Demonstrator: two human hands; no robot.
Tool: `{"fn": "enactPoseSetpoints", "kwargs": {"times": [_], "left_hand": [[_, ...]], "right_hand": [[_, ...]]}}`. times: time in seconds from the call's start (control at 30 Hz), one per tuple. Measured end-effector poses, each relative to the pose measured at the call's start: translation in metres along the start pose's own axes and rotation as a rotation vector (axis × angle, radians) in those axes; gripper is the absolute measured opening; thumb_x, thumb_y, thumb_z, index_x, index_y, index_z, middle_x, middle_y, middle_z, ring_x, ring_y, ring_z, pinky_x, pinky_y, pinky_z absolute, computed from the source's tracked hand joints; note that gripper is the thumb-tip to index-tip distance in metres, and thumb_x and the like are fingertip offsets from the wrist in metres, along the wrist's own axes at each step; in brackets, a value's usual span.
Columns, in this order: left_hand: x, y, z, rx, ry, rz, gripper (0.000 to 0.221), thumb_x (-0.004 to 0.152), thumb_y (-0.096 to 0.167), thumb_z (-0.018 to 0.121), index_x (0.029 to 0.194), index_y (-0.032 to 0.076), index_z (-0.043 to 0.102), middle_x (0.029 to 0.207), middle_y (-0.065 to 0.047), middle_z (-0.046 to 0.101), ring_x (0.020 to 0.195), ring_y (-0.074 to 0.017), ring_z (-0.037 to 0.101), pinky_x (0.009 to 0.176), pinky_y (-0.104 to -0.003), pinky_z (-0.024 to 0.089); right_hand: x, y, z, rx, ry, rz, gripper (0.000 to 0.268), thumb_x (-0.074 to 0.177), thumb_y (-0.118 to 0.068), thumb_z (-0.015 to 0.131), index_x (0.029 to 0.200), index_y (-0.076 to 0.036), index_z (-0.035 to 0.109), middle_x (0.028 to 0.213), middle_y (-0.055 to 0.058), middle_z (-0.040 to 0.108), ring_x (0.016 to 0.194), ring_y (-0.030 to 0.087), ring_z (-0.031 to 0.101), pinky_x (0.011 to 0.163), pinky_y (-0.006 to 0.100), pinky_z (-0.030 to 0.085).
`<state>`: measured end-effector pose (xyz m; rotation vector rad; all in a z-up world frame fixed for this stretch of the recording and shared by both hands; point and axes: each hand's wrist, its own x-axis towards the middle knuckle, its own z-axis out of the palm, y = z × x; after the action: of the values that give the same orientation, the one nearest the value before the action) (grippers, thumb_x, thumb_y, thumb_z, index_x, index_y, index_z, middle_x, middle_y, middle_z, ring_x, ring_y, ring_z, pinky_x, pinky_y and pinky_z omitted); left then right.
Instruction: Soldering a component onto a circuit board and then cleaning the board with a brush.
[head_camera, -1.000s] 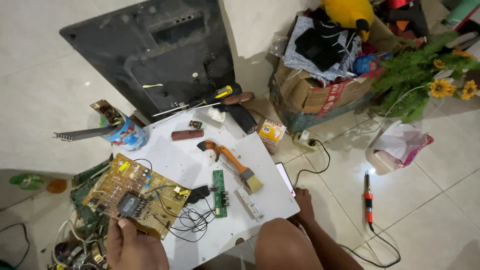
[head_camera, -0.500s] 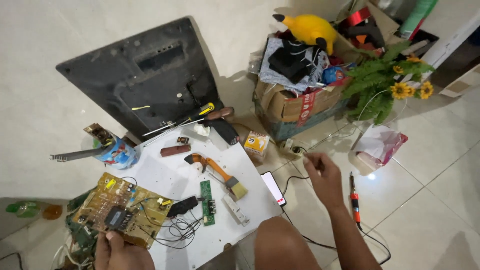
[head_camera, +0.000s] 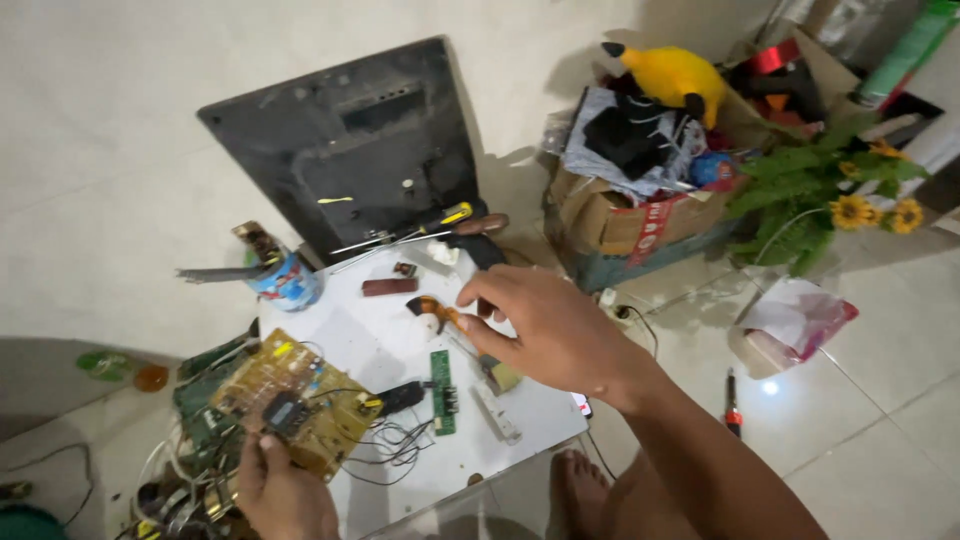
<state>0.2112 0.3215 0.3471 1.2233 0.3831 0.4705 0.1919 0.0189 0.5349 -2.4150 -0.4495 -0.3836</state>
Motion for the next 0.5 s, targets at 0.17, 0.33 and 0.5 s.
{"fn": "enactPoseSetpoints", "kwargs": {"times": [0.17,0.33,0.5], "left_hand": [[0.000,-0.012,-0.013,0.200,0.113,-0.073,0.033,0.110,0.015,0.049,0.135,-0.002,0.062,0.102,-0.007,0.064,0.080,-0.0123,0.052,0.066,-0.026,0.041],[-0.013,0.017,-0.003,0.130,0.104,-0.108,0.028,0.108,0.013,0.048,0.126,0.001,0.066,0.078,-0.002,0.053,0.061,-0.0096,0.039,0.053,-0.026,0.031],[-0.011,0.025,0.001,0.078,0.057,-0.133,0.033,0.106,0.012,0.049,0.132,0.001,0.066,0.081,-0.003,0.057,0.065,-0.0098,0.044,0.056,-0.026,0.036]], "right_hand": [[-0.008,0.052,0.074,-0.059,-0.223,0.021,0.010,0.089,-0.023,0.067,0.087,-0.014,0.064,0.088,-0.001,0.070,0.074,0.019,0.064,0.069,0.036,0.048],[0.001,0.089,0.110,-0.178,-0.477,0.178,0.017,0.084,-0.028,0.067,0.096,-0.016,0.071,0.097,-0.001,0.076,0.089,0.021,0.069,0.080,0.037,0.052],[0.013,0.081,0.116,-0.293,-0.573,0.405,0.023,0.090,-0.032,0.068,0.108,-0.018,0.073,0.096,-0.001,0.080,0.081,0.017,0.075,0.075,0.033,0.058]]}}
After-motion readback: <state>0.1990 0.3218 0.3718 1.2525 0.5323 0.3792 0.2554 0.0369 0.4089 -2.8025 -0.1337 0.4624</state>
